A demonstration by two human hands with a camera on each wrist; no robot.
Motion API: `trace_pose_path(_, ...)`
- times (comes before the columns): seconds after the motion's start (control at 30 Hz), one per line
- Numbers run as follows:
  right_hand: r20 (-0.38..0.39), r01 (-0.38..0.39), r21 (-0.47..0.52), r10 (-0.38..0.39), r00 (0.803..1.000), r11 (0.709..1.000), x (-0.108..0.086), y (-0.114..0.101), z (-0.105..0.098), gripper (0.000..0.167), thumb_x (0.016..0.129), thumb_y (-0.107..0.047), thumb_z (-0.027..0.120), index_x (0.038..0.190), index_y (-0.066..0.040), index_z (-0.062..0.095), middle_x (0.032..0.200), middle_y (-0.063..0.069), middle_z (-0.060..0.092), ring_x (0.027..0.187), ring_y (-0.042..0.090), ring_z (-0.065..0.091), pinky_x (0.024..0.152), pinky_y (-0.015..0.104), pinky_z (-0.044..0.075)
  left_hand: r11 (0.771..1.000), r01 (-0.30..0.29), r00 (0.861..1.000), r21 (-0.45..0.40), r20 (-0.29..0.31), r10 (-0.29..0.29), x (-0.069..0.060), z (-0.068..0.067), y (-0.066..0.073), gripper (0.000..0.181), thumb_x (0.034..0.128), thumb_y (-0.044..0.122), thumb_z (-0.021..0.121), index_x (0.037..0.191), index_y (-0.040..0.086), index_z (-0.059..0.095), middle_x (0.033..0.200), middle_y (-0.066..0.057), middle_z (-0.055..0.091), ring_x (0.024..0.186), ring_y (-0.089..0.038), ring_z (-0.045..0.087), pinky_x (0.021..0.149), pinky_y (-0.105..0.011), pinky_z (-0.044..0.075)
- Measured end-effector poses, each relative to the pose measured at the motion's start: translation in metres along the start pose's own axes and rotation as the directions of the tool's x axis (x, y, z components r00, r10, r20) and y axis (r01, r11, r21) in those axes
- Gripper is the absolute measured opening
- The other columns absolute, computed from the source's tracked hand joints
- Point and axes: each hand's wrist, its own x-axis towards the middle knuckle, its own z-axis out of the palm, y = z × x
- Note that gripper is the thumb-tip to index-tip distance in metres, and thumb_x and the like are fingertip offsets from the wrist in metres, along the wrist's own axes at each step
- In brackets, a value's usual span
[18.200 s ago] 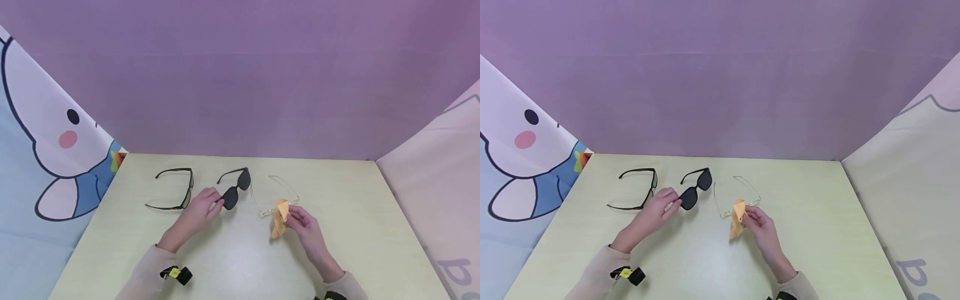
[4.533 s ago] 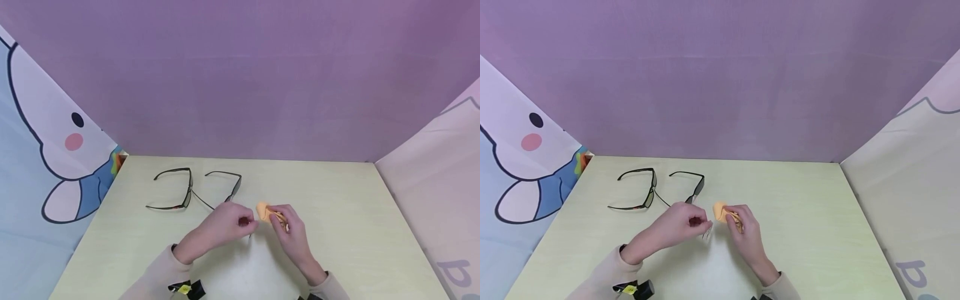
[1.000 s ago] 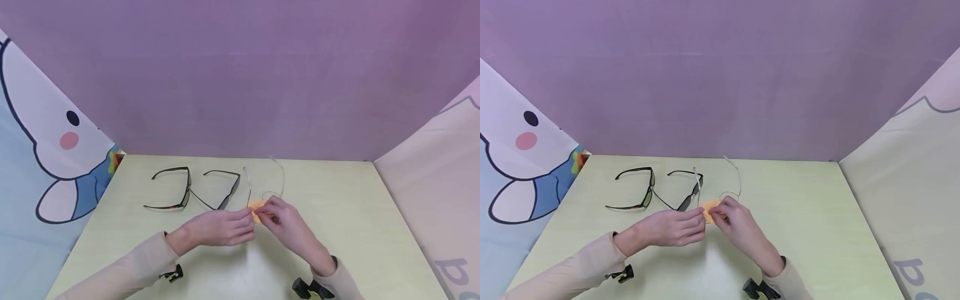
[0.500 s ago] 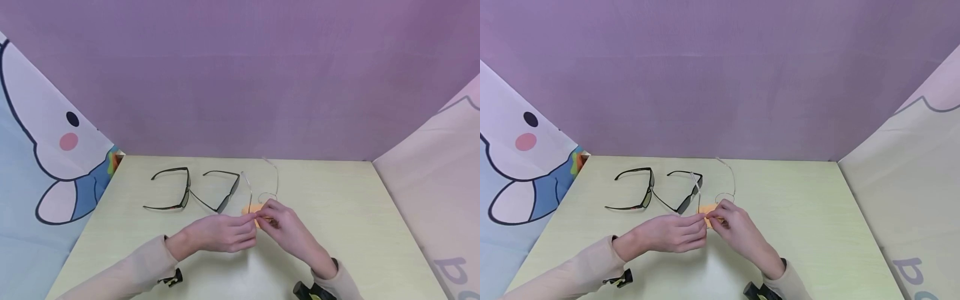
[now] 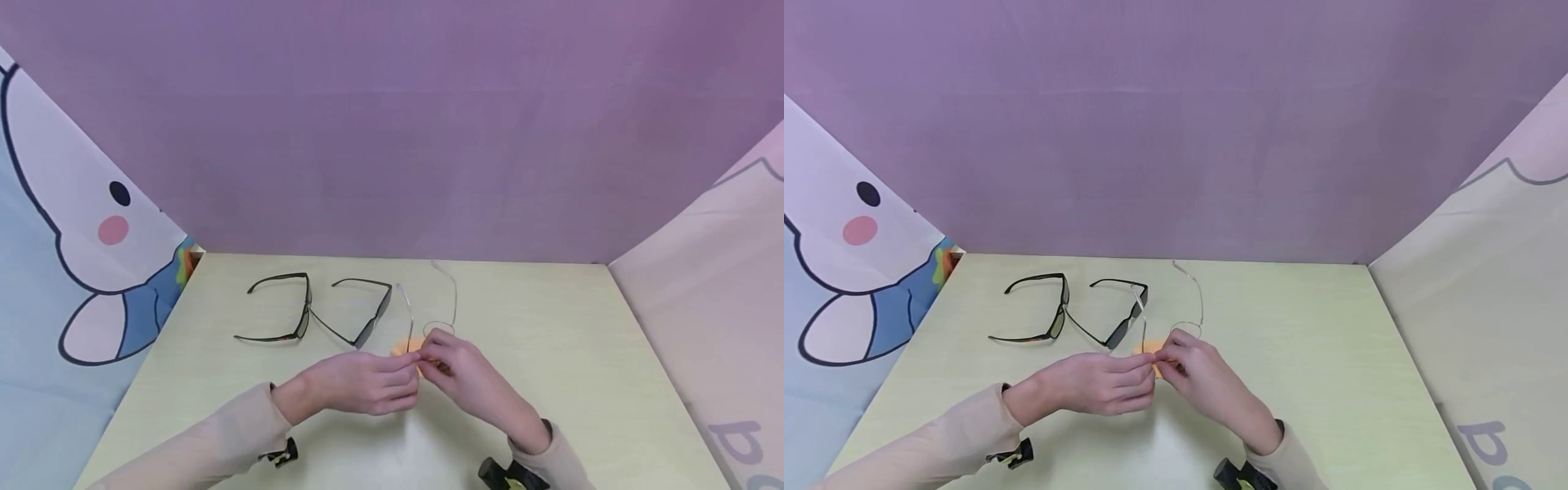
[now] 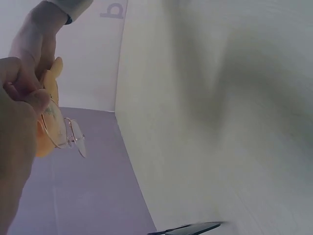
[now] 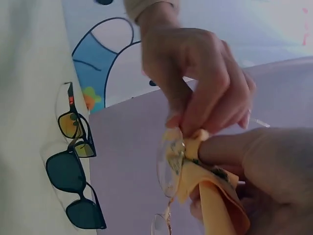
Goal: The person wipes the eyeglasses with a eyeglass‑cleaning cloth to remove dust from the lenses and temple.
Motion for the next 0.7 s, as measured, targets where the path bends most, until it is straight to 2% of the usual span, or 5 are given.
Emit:
trace_pose_path(0.1,-0.011,0.007,0.029,-0.007,1.0,1.0,0.0004,0.0012,-0.0004,0.013,0.09,0.006,0.073,0.092,-0.008,0.075,0.09,-0.006,0.06,0.073,0.002,0.051,0.061,0.017,0.048,1.0,-0.012,0.999,0.004,-0.03,0.012,0.0002,-0.0002,0.0011,0.024,0.099,0.005,0.044,0.107,0.019,0.061,0.11,0.005,0.067,0.11,-0.015,0.063,0.115,-0.034,0.044)
trace_pose_path(0.23,-0.089,0.005,-0.056,-0.01,0.996,0.998,0.0025,0.0025,0.0042,0.01,0.09,0.005,0.074,0.095,-0.005,0.076,0.091,-0.003,0.06,0.071,0.003,0.052,0.059,0.015,0.047,1.0,-0.017,1.0,0.025,-0.022,0.018,0.0014,-0.0003,-0.0004,0.022,0.0996,0.008,0.042,0.106,0.018,0.06,0.109,0.004,0.067,0.11,-0.016,0.063,0.114,-0.034,0.044)
trace_pose_path(0.33,-0.051,-0.008,-0.058,0.005,0.999,0.998,0.0034,0.0022,0.0056,0.009,0.092,0.003,0.073,0.095,-0.005,0.075,0.091,-0.004,0.06,0.074,0.003,0.053,0.061,0.016,0.048,1.0,-0.015,1.0,0.021,-0.008,0.015,0.0016,0.0003,-0.0005,0.023,0.0983,0.005,0.043,0.107,0.018,0.06,0.109,0.005,0.066,0.11,-0.015,0.062,0.115,-0.034,0.043)
trace_pose_path(0.47,0.02,-0.018,0.032,0.018,1.0,0.999,0.003,0.0036,0.0035,0.011,0.092,0.003,0.072,0.095,-0.007,0.075,0.091,-0.005,0.062,0.076,0.004,0.054,0.064,0.018,0.05,1.0,-0.009,1.0,0.011,-0.009,0.009,0.0006,0.0007,0.0007,0.025,0.0971,0.003,0.044,0.108,0.019,0.06,0.11,0.006,0.066,0.11,-0.013,0.062,0.115,-0.034,0.043)
trace_pose_path(0.7,-0.064,0.003,-0.027,-0.005,0.998,1.0,0.0033,0.0093,0.009,0.01,0.09,0.005,0.074,0.096,-0.004,0.076,0.092,-0.002,0.062,0.073,0.003,0.054,0.06,0.016,0.049,1.0,-0.008,1.0,0.015,0.003,0.008,-0.0004,0.0014,0.0018,0.024,0.0987,0.005,0.043,0.108,0.018,0.061,0.109,0.005,0.067,0.11,-0.014,0.062,0.115,-0.034,0.043)
